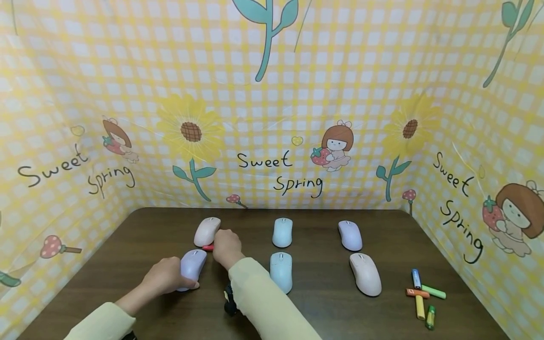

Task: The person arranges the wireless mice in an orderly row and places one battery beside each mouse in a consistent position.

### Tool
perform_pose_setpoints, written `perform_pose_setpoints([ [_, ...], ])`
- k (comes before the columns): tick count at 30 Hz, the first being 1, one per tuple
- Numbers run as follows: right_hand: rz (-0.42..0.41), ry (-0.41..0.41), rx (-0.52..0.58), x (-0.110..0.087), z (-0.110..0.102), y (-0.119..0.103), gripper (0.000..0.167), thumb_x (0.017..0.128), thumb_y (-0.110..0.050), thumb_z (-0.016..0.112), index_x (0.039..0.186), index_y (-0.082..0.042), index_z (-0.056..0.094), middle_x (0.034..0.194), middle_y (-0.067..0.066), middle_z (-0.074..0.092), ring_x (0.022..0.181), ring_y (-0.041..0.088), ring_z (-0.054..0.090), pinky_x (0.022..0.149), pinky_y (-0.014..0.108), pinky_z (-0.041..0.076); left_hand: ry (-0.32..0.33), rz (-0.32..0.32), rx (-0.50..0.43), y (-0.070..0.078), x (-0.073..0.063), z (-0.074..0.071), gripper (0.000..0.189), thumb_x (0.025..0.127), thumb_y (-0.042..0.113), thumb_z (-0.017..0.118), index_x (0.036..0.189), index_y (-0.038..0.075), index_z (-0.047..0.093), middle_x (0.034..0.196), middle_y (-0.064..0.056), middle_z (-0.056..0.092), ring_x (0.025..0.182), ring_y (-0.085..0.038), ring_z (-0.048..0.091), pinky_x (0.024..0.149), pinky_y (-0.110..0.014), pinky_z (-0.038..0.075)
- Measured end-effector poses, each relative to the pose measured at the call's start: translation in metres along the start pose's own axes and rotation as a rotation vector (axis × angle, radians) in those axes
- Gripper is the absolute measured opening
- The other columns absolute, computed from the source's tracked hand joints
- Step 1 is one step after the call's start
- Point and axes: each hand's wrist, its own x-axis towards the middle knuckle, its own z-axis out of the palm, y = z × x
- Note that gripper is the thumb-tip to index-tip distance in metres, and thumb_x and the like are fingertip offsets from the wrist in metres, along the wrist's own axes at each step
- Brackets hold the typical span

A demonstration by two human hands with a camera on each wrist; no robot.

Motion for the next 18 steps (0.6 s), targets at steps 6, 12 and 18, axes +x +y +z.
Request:
perform_pose_setpoints([
  [6,-0.007,0.012,-0.008,-0.0011,-0.0009,-0.0004,0.029,0.083,-0.009,0.068,0.057,-0.016,0.058,0.068,0.0,0.063,0.062,0.017,0.061,0.057,0.035,0.05,-0.003,-0.002,0.005,0.0,0.0005,-0.0002,0.06,0.055,0.045,0.091,0.079,0.0,0.059,0.068,-0.007,0.054,0.059,-0.023,0.052,0.051,-0.04,0.044],
  [12,-0.003,0.006,-0.005,-0.0018,-0.0012,-0.0017,0.029,0.084,-0.01,0.068,0.057,-0.017,0.059,0.07,-0.001,0.064,0.063,0.018,0.061,0.057,0.034,0.05,-0.008,-0.001,0.007,-0.0005,0.0014,0.0005,0.061,0.056,0.046,0.091,0.079,0.0,0.059,0.068,-0.007,0.054,0.059,-0.022,0.052,0.051,-0.039,0.043],
  [18,-0.003,-0.025,0.028,-0.0024,-0.0011,-0.0014,0.028,0.084,-0.008,0.067,0.058,-0.019,0.064,0.068,-0.004,0.063,0.061,0.015,0.057,0.056,0.032,0.048,-0.011,0.001,0.006,-0.0003,0.0012,0.0001,0.061,0.056,0.046,0.09,0.079,0.0,0.059,0.068,-0.007,0.054,0.059,-0.022,0.053,0.051,-0.039,0.043],
])
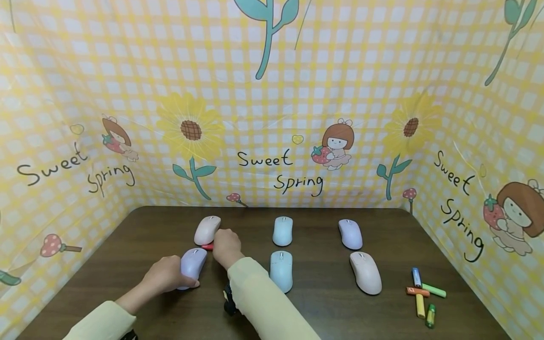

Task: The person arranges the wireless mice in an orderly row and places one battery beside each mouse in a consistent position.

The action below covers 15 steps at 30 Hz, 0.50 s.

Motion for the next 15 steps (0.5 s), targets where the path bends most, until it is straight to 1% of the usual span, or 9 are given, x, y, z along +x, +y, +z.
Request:
perform_pose_setpoints([
  [4,-0.003,-0.032,0.057,0.0008,0.0011,0.002,0.023,0.083,-0.006,0.067,0.065,-0.019,0.071,0.067,-0.007,0.061,0.06,0.013,0.051,0.055,0.028,0.044,-0.002,-0.001,-0.004,0.0,0.0,-0.0002,0.061,0.056,0.045,0.09,0.08,-0.001,0.059,0.068,-0.007,0.054,0.059,-0.022,0.052,0.051,-0.039,0.043],
  [8,0.0,-0.047,0.102,0.0021,0.0035,0.004,0.019,0.083,-0.005,0.067,0.073,-0.018,0.075,0.07,-0.007,0.064,0.061,0.013,0.052,0.056,0.027,0.043,-0.001,-0.002,-0.006,-0.0005,0.0005,0.0002,0.061,0.056,0.045,0.091,0.08,-0.001,0.059,0.068,-0.007,0.054,0.059,-0.022,0.052,0.051,-0.038,0.043],
  [12,-0.003,-0.043,0.102,0.003,0.0057,0.0048,0.017,0.083,-0.006,0.067,0.082,-0.018,0.078,0.079,-0.006,0.069,0.066,0.012,0.056,0.061,0.028,0.047,0.001,-0.001,-0.003,-0.001,0.0011,0.0008,0.062,0.056,0.046,0.091,0.081,-0.001,0.059,0.068,-0.007,0.054,0.059,-0.022,0.053,0.051,-0.039,0.044],
  [15,-0.018,-0.033,0.098,0.0028,0.0065,0.0052,0.017,0.083,-0.005,0.067,0.085,-0.018,0.079,0.081,-0.006,0.07,0.067,0.011,0.057,0.063,0.028,0.048,0.002,0.001,0.001,-0.0014,0.001,0.0011,0.062,0.056,0.046,0.091,0.081,-0.001,0.059,0.068,-0.007,0.055,0.059,-0.022,0.053,0.051,-0.039,0.044],
])
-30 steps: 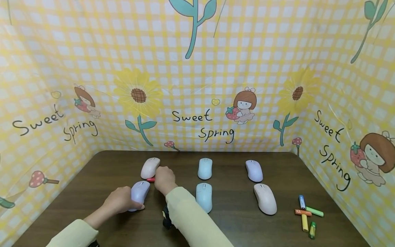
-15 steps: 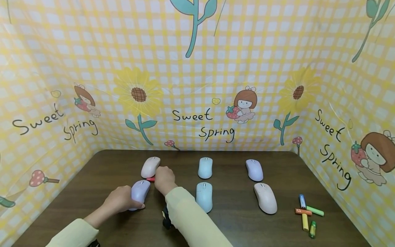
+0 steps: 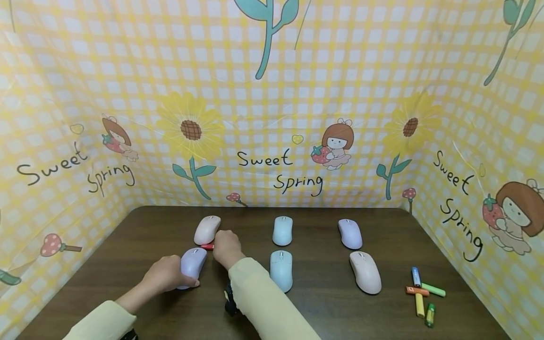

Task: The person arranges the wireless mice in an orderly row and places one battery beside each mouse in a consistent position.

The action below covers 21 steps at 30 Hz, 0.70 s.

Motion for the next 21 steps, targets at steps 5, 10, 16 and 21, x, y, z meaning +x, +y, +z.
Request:
perform_pose_setpoints([
  [5,-0.027,0.013,-0.004,-0.0005,0.0004,0.0003,0.018,0.081,-0.003,0.067,0.083,-0.017,0.079,0.078,-0.006,0.069,0.068,0.012,0.058,0.063,0.028,0.048,-0.003,0.0,0.002,0.0001,-0.0001,-0.0005,0.062,0.056,0.046,0.09,0.081,-0.002,0.06,0.068,-0.007,0.055,0.059,-0.022,0.053,0.051,-0.039,0.044],
  [10,-0.033,0.015,-0.003,-0.0012,0.0006,0.0013,0.019,0.081,-0.002,0.067,0.084,-0.016,0.079,0.079,-0.006,0.069,0.07,0.012,0.059,0.064,0.028,0.048,-0.01,-0.007,-0.002,0.0008,-0.0007,-0.0012,0.062,0.056,0.046,0.09,0.081,-0.001,0.06,0.069,-0.007,0.055,0.059,-0.022,0.053,0.051,-0.039,0.044],
  [16,-0.027,0.0,0.018,-0.0004,0.0014,0.0025,0.019,0.082,-0.002,0.067,0.086,-0.016,0.079,0.081,-0.007,0.069,0.071,0.01,0.058,0.065,0.027,0.048,-0.019,-0.012,-0.005,0.0017,-0.0015,-0.0024,0.061,0.057,0.045,0.091,0.082,-0.002,0.06,0.069,-0.007,0.055,0.06,-0.022,0.053,0.052,-0.039,0.044],
  [21,-0.032,-0.001,0.011,0.0001,0.0021,0.0024,0.019,0.081,-0.003,0.068,0.087,-0.017,0.079,0.081,-0.008,0.07,0.072,0.009,0.059,0.066,0.026,0.048,-0.025,-0.011,-0.004,0.0013,-0.001,-0.003,0.061,0.057,0.045,0.09,0.082,-0.001,0.06,0.069,-0.007,0.055,0.06,-0.022,0.053,0.052,-0.039,0.044],
])
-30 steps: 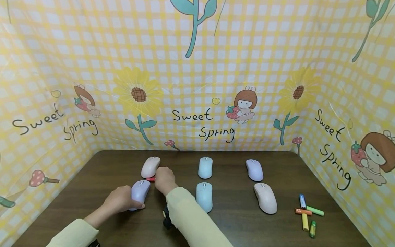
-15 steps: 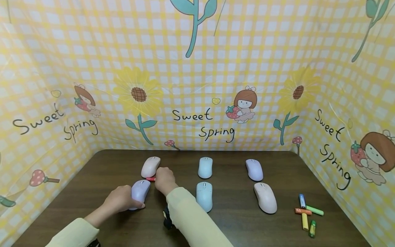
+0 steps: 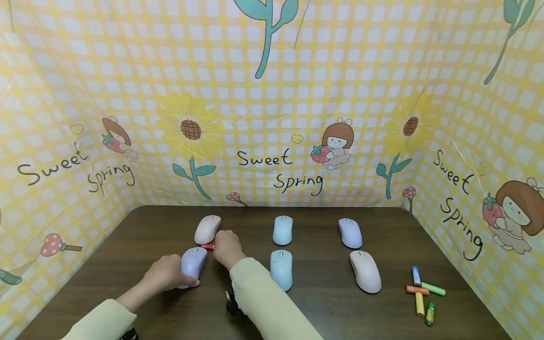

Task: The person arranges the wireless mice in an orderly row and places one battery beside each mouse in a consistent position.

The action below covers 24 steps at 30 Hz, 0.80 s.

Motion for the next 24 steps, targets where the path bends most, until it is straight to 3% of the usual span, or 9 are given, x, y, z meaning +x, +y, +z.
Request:
perform_pose_setpoints([
  [16,-0.028,-0.011,0.027,-0.0039,-0.0025,0.001,0.005,0.078,-0.01,0.079,0.082,-0.014,0.076,0.074,-0.007,0.066,0.069,0.012,0.057,0.066,0.026,0.047,0.002,-0.006,-0.004,-0.002,0.0001,0.0023,0.062,0.057,0.046,0.09,0.082,-0.001,0.059,0.069,-0.007,0.055,0.06,-0.022,0.053,0.052,-0.039,0.044],
  [24,-0.039,-0.017,0.047,-0.0078,-0.0089,-0.0002,0.007,0.078,-0.012,0.08,0.08,-0.011,0.074,0.071,-0.005,0.064,0.069,0.014,0.056,0.067,0.026,0.046,0.002,-0.006,-0.011,-0.0026,0.0005,0.0028,0.061,0.057,0.045,0.09,0.081,0.0,0.059,0.069,-0.007,0.054,0.059,-0.022,0.052,0.051,-0.038,0.044],
])
